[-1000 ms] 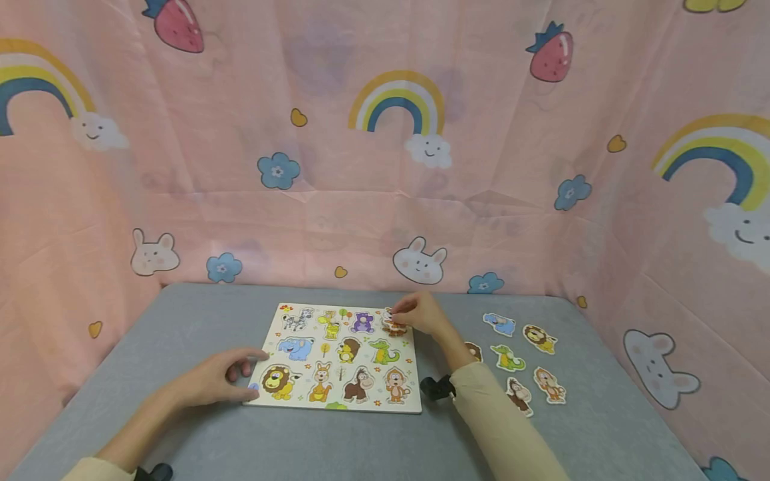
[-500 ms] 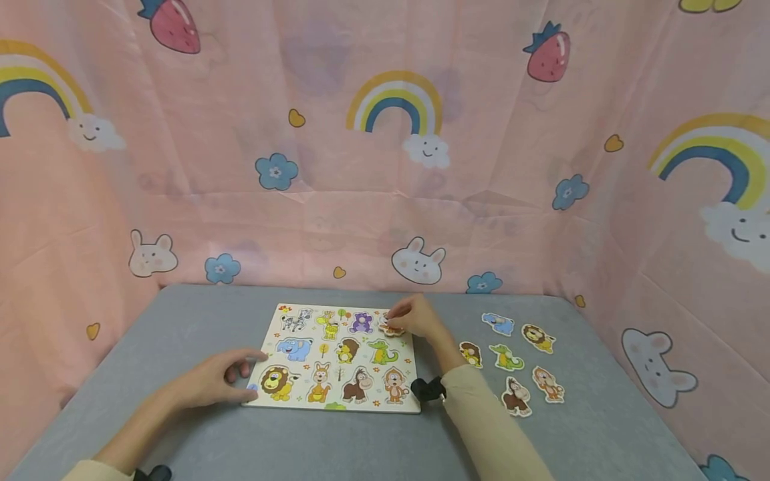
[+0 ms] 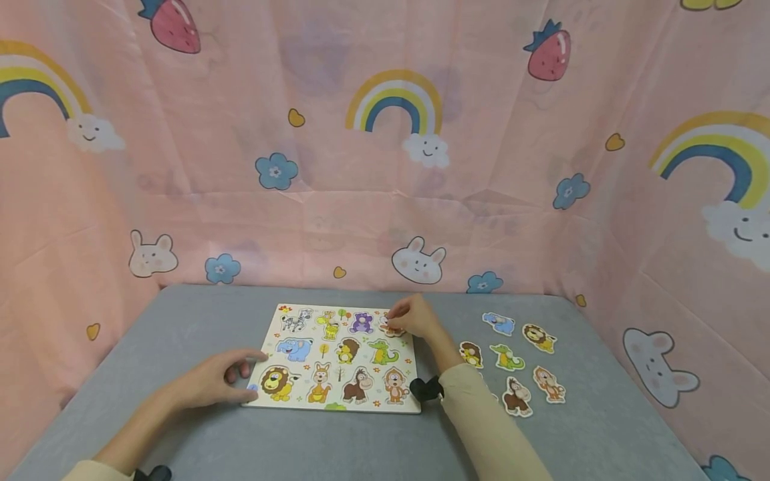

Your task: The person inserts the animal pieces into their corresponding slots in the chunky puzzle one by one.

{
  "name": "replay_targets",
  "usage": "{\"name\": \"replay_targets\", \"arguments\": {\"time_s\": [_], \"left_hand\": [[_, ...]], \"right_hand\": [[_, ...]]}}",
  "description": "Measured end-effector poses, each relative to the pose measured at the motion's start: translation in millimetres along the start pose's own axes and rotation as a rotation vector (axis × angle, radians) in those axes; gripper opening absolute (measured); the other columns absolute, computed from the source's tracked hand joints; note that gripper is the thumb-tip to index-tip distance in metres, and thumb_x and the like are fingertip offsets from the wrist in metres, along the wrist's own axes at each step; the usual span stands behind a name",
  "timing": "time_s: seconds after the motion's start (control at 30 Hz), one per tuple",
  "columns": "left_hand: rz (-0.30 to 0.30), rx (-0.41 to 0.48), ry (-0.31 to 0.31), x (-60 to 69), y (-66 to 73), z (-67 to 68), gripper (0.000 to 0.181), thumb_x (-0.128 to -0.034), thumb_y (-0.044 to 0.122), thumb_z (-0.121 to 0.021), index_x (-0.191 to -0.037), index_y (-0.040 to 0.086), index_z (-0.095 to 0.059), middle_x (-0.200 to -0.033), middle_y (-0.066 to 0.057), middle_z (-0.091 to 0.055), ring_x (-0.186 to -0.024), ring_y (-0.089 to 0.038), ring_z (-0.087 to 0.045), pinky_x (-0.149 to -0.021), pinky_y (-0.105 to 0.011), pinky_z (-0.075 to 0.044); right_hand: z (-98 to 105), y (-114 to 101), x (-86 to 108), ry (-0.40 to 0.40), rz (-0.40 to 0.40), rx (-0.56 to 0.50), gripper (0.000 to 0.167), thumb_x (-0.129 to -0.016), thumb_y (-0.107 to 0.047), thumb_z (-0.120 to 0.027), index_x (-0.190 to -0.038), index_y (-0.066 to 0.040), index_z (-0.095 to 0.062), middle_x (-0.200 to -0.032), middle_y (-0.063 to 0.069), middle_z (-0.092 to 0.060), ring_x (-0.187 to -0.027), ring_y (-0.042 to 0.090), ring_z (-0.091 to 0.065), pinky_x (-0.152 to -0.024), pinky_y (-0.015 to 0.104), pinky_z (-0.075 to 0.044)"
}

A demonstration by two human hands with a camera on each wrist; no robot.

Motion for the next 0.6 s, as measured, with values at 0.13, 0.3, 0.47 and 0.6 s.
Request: {"name": "replay_targets", "arguments": {"time_s": [0.13,0.3,0.47,0.6], "left_hand": [[-0.002,0.007,-0.005,0.1,1.0,-0.1,0.06,-0.0828,0.022,-0.086,-0.131,-0.001,-0.06,-0.093,-0.002,-0.051,-0.074,-0.013,-0.046,-0.065,-0.028,-0.038],[0.001,0.01,-0.006,-0.2,0.5,-0.4,0.06,-0.0829,0.022,-0.086,-0.131,0.0,-0.06,-0.094,-0.002,-0.05,-0.074,-0.013,-0.046,-0.065,-0.028,-0.038],[-0.001,0.003,-0.002,-0.2,0.8,-0.1,0.059,-0.0825,0.022,-0.087,-0.131,0.0,-0.06,-0.093,-0.001,-0.051,-0.074,-0.013,-0.046,-0.065,-0.028,-0.038],[0.001,0.007,-0.002,-0.3,1.6,0.1,0.059,-0.0824,0.022,-0.087,-0.131,0.0,-0.06,-0.093,-0.002,-0.051,-0.074,-0.013,-0.046,-0.065,-0.028,-0.038]], "right_hand": [[1.1,-0.7,0.5,0.005,-0.004,0.029,0.006,-0.084,-0.001,-0.081,-0.083,0.002,-0.076,-0.073,0.004,-0.068,-0.065,0.018,-0.063,-0.059,0.031,-0.05],[0.6,0.0,-0.4,-0.011,-0.013,0.023,0.005,-0.083,0.001,-0.081,-0.084,0.003,-0.075,-0.073,0.004,-0.067,-0.065,0.019,-0.063,-0.059,0.032,-0.051],[-0.5,1.9,-1.3,-0.024,-0.014,0.009,0.005,-0.084,0.002,-0.08,-0.085,0.003,-0.075,-0.073,0.005,-0.068,-0.064,0.021,-0.064,-0.059,0.033,-0.052],[0.5,1.0,-1.4,-0.021,-0.019,0.028,0.004,-0.084,0.001,-0.08,-0.084,0.003,-0.076,-0.073,0.004,-0.068,-0.064,0.019,-0.063,-0.059,0.033,-0.052]]}}
Point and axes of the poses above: each hand's wrist, its own x-axis away from the middle knuckle, its own z-axis out of the back of the hand, y = z × x, the point moved 8 cm from there along -x, towards the middle knuckle
